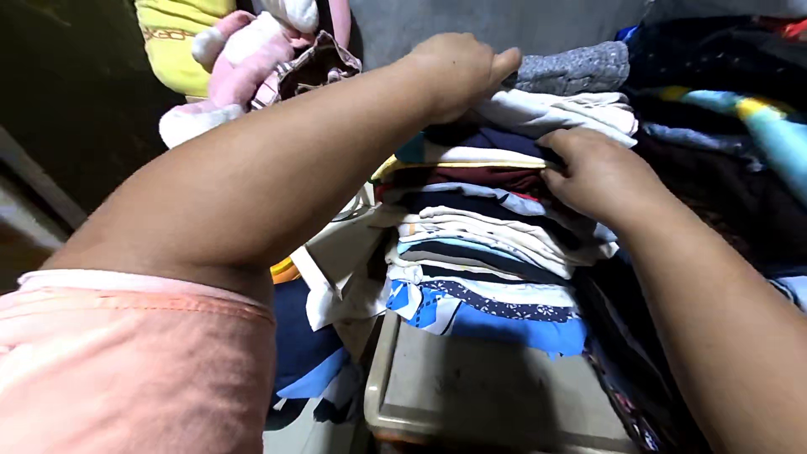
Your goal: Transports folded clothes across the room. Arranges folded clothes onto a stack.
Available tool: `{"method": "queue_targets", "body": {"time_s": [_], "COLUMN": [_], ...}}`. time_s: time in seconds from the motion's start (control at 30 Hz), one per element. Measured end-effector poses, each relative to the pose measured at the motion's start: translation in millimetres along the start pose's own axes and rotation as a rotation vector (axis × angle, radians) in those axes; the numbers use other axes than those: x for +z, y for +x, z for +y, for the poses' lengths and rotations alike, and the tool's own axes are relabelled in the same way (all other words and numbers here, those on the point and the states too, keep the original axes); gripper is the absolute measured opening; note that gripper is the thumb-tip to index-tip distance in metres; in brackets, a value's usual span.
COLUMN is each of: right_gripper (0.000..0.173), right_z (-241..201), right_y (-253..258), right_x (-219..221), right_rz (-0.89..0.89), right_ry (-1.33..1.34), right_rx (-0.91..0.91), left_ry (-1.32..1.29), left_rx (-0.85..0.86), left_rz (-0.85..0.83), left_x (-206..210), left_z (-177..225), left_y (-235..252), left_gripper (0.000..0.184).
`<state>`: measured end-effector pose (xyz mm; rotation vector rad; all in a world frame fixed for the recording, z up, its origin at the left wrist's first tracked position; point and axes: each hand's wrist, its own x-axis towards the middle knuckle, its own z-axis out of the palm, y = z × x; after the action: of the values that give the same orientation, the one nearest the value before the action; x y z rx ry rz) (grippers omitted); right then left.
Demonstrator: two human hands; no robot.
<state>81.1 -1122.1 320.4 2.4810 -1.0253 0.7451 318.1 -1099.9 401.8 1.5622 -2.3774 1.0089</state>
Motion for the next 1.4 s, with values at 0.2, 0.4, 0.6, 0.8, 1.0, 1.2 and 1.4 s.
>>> {"method": "queue_targets", "body": {"time_s": [0.2, 0.4, 0.6, 0.8, 1.0, 1.2, 1.4], "right_gripper": [0.038, 0.024, 0.022, 0.014, 0.016, 0.063, 0.046], "right_z": [13, 6, -5, -1, -24, -4, 33], "right_y": [5, 5, 4, -14, -17, 43, 69], "right_x": [-17, -12, -8, -6, -57, -56, -45], "right_rz": [-0.105, -0.06, -0.055, 0.036, -0.048, 0.024, -0.034], "right_ry": [0.245, 0.095, -0.074, -0.263, -0.229, -0.197, 0.158], "right_rx": [0.188, 0.206, 0.336, 0.164, 0.267, 0.194, 0.469], "left_ry": [-0.019, -0.045, -0.128, -0.044, -0.543, -0.328, -0.473], "left_rx": [0.242, 0.36, 0.186, 0.293, 0.109, 0.006, -0.121], "left_rz": [0.306, 0.34, 0.219, 0.362, -0.221, 0.088, -0.156], "left_x": [0, 41, 41, 19, -15, -18, -25], "left_z": [-12, -25, -20, -26, -12, -23, -48], "left_y": [-11, -48, -51, -71, -82, -18, 23], "left_gripper": [0.028, 0.02, 0.027, 0.018, 0.026, 0.061, 0.038]}}
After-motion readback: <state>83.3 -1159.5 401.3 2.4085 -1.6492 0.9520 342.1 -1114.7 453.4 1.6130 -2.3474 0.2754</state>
